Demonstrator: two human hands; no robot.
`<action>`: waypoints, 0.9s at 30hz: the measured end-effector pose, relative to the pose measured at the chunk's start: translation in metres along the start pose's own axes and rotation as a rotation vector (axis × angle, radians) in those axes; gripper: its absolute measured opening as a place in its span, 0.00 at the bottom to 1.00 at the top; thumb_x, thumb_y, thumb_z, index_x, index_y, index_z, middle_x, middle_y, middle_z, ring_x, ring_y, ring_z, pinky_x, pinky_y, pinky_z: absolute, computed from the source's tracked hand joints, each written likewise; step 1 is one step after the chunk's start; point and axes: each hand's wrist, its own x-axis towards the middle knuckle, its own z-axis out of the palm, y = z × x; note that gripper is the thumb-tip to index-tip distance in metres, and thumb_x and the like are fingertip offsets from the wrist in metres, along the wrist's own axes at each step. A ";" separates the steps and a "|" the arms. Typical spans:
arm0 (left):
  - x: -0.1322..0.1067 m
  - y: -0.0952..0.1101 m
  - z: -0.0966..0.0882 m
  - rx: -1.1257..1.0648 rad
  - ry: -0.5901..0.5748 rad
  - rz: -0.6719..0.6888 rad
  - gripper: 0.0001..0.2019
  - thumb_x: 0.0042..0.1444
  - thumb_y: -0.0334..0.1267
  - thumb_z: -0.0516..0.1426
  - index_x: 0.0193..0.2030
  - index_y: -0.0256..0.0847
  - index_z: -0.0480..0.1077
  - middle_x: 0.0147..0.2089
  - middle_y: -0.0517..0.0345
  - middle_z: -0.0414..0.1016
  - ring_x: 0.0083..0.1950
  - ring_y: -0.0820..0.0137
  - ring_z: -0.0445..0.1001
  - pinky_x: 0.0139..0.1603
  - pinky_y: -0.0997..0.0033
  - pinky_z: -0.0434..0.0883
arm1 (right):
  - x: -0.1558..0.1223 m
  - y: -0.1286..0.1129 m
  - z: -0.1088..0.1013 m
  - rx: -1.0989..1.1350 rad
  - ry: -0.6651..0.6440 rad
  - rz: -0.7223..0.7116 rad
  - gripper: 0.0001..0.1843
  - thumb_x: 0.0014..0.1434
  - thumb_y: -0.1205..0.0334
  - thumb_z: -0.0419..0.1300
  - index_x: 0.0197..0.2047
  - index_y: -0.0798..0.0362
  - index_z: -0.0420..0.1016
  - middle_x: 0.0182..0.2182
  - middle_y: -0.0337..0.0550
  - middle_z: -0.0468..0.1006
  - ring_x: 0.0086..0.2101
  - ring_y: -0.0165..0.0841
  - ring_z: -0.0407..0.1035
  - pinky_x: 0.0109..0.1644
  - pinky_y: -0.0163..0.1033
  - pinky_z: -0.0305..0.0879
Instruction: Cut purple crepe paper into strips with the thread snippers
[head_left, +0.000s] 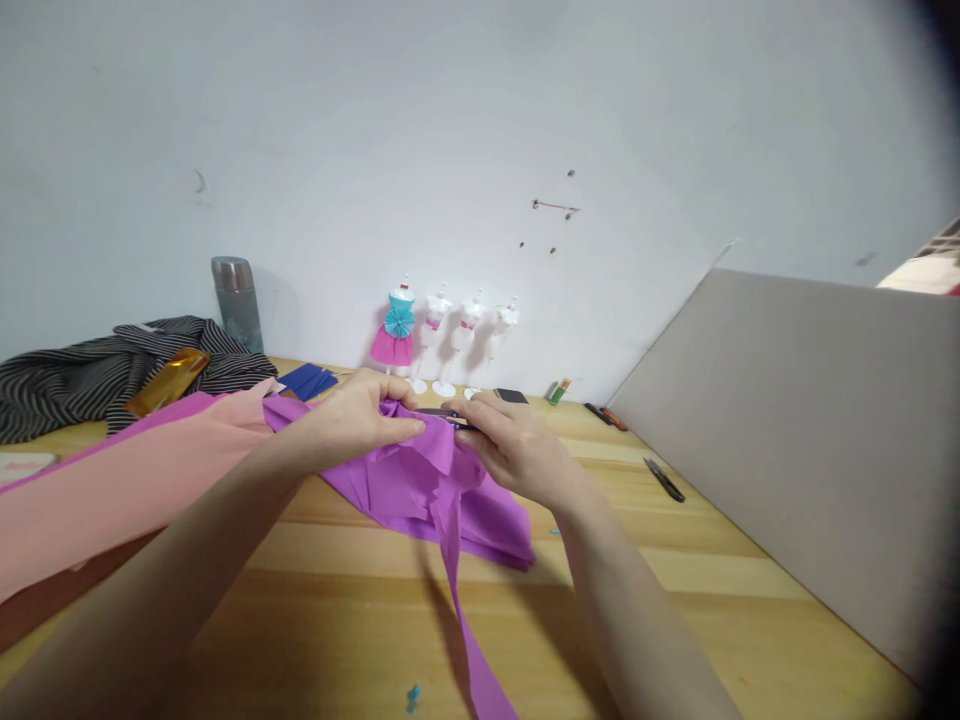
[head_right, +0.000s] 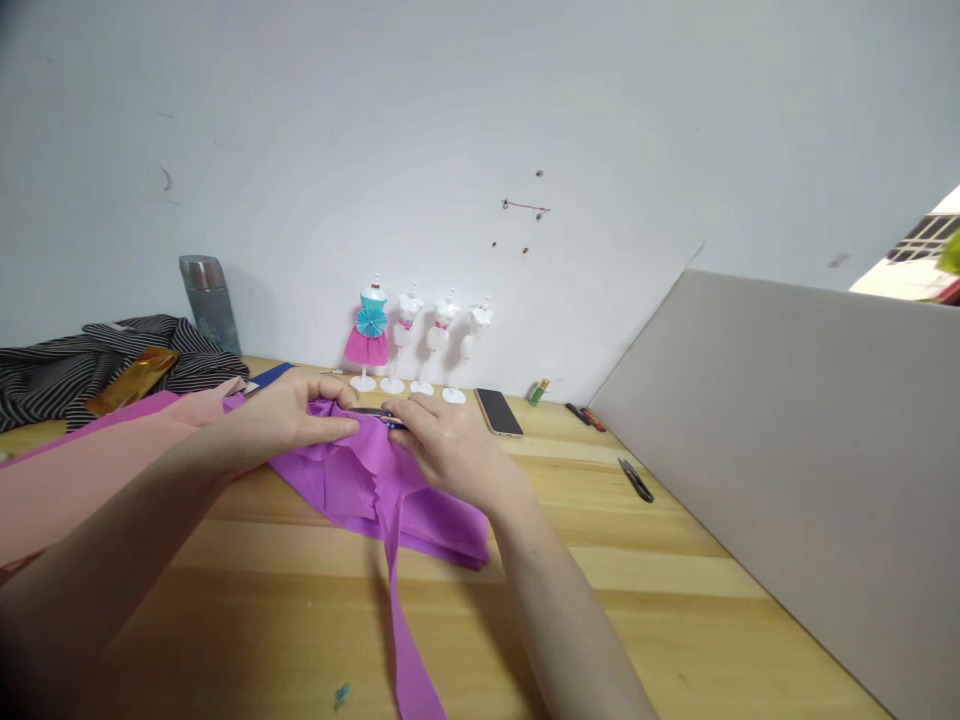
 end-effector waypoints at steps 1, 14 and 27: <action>0.000 -0.001 0.000 0.013 0.007 -0.002 0.06 0.46 0.39 0.59 0.27 0.38 0.68 0.22 0.65 0.63 0.24 0.77 0.60 0.24 0.76 0.56 | 0.000 0.000 0.000 -0.001 -0.006 0.004 0.13 0.68 0.62 0.47 0.48 0.56 0.69 0.32 0.47 0.73 0.29 0.33 0.66 0.31 0.36 0.61; 0.003 -0.006 0.001 0.034 -0.003 0.029 0.08 0.47 0.40 0.58 0.27 0.37 0.69 0.24 0.63 0.65 0.26 0.76 0.60 0.25 0.76 0.57 | 0.001 0.000 0.003 -0.009 0.019 -0.019 0.15 0.68 0.62 0.47 0.53 0.57 0.67 0.33 0.48 0.74 0.30 0.34 0.67 0.32 0.37 0.63; 0.000 -0.004 -0.002 -0.004 0.002 0.007 0.08 0.46 0.41 0.60 0.27 0.37 0.70 0.24 0.63 0.66 0.25 0.77 0.61 0.25 0.76 0.58 | 0.000 0.000 0.002 -0.028 0.040 -0.026 0.15 0.68 0.62 0.46 0.52 0.57 0.67 0.30 0.46 0.72 0.28 0.32 0.65 0.30 0.36 0.62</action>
